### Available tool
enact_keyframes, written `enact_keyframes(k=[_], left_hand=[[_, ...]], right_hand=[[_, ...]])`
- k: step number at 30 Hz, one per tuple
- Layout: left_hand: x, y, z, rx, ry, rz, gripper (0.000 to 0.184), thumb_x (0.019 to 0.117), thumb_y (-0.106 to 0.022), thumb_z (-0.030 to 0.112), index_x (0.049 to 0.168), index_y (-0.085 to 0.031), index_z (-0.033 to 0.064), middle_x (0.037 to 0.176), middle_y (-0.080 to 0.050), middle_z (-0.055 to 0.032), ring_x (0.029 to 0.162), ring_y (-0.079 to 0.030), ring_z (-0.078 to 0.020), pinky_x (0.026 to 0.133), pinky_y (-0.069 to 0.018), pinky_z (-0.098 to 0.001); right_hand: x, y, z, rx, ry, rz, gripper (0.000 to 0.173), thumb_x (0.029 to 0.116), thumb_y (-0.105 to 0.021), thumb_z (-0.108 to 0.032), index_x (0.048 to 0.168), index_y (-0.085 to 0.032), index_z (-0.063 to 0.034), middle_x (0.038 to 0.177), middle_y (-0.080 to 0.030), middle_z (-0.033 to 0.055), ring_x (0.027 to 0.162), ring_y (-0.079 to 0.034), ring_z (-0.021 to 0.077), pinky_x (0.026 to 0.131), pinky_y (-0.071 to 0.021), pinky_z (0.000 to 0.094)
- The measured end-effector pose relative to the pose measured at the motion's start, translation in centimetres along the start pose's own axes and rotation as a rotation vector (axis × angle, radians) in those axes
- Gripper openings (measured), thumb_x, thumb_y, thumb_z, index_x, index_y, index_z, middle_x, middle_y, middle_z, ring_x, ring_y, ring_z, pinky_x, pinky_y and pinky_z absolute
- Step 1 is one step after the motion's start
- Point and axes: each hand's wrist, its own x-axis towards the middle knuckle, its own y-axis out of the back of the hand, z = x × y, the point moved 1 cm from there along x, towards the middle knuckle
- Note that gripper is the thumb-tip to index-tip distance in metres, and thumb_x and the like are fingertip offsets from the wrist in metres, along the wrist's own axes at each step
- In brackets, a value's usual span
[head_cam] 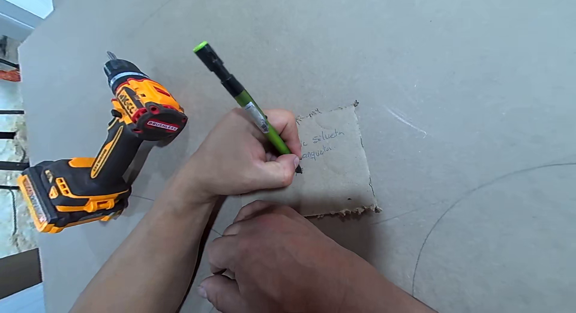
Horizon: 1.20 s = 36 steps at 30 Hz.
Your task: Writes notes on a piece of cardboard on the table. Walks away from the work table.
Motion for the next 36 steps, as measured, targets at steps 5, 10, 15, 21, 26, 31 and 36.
enact_keyframes(k=[5,10,15,21,26,31,36], left_hand=[[0.0,0.0,0.0,-0.007,-0.001,0.026,0.003,0.0827,-0.069,0.014,0.082,-0.067,0.0120,0.074,-0.068,0.0033,0.059,-0.061,-0.0027,0.048,-0.0483,-0.0184],[0.0,-0.1,0.0,-0.055,0.016,0.034,0.003,0.0825,-0.068,0.011,0.083,-0.066,0.0114,0.076,-0.068,0.0020,0.060,-0.061,-0.0033,0.048,-0.0482,-0.0183],[0.0,-0.3,0.1,-0.010,0.019,0.030,0.002,0.0830,-0.069,0.013,0.082,-0.067,0.0132,0.074,-0.068,0.0041,0.059,-0.061,-0.0026,0.048,-0.0487,-0.0182],[0.0,-0.3,0.0,-0.017,0.007,0.035,0.002,0.0843,-0.069,0.014,0.084,-0.068,0.0128,0.075,-0.069,0.0041,0.060,-0.061,-0.0025,0.049,-0.0491,-0.0182],[0.1,-0.6,0.1,-0.006,0.012,0.101,0.002,0.0843,-0.070,0.013,0.085,-0.068,0.0122,0.076,-0.070,0.0035,0.060,-0.062,-0.0025,0.049,-0.0498,-0.0181],[-0.1,0.1,-0.7,-0.246,-0.027,0.112,0.009,0.0894,-0.074,0.016,0.090,-0.068,0.0086,0.079,-0.070,-0.0019,0.060,-0.063,-0.0071,0.050,-0.0526,-0.0211],[0.0,-0.8,-1.3,-0.364,-0.151,0.446,0.013,0.1013,-0.061,0.011,0.109,-0.065,0.0021,0.085,-0.073,-0.0077,0.068,-0.070,-0.0176,0.059,-0.0613,-0.0316]], right_hand=[[0.1,-0.1,0.0,-0.002,-0.005,-0.007,0.034,0.1042,-0.054,-0.038,0.084,-0.066,-0.0138,0.073,-0.061,0.0003,0.075,-0.063,0.0160,0.078,-0.0479,0.0375],[0.0,-0.1,0.0,0.004,0.005,0.008,0.033,0.1041,-0.054,-0.037,0.085,-0.067,-0.0133,0.072,-0.062,0.0006,0.074,-0.063,0.0162,0.083,-0.0482,0.0379],[0.0,0.0,0.0,0.003,-0.001,0.001,0.033,0.1040,-0.054,-0.038,0.084,-0.066,-0.0135,0.072,-0.061,0.0011,0.073,-0.062,0.0170,0.079,-0.0478,0.0381],[0.0,0.1,0.0,-0.004,-0.001,-0.005,0.033,0.1044,-0.054,-0.038,0.085,-0.066,-0.0137,0.073,-0.062,0.0005,0.074,-0.063,0.0158,0.083,-0.0477,0.0371],[0.0,0.1,0.1,-0.003,0.003,-0.004,0.034,0.1044,-0.054,-0.037,0.085,-0.067,-0.0131,0.073,-0.062,0.0010,0.074,-0.062,0.0164,0.082,-0.0473,0.0374],[0.0,0.0,0.1,0.002,0.020,0.004,0.034,0.1044,-0.054,-0.037,0.083,-0.066,-0.0130,0.073,-0.062,0.0013,0.075,-0.063,0.0166,0.086,-0.0470,0.0372],[-0.2,-0.2,0.2,-0.006,0.045,0.039,0.033,0.1037,-0.056,-0.036,0.084,-0.067,-0.0125,0.073,-0.063,0.0018,0.076,-0.064,0.0166,0.088,-0.0478,0.0371]])
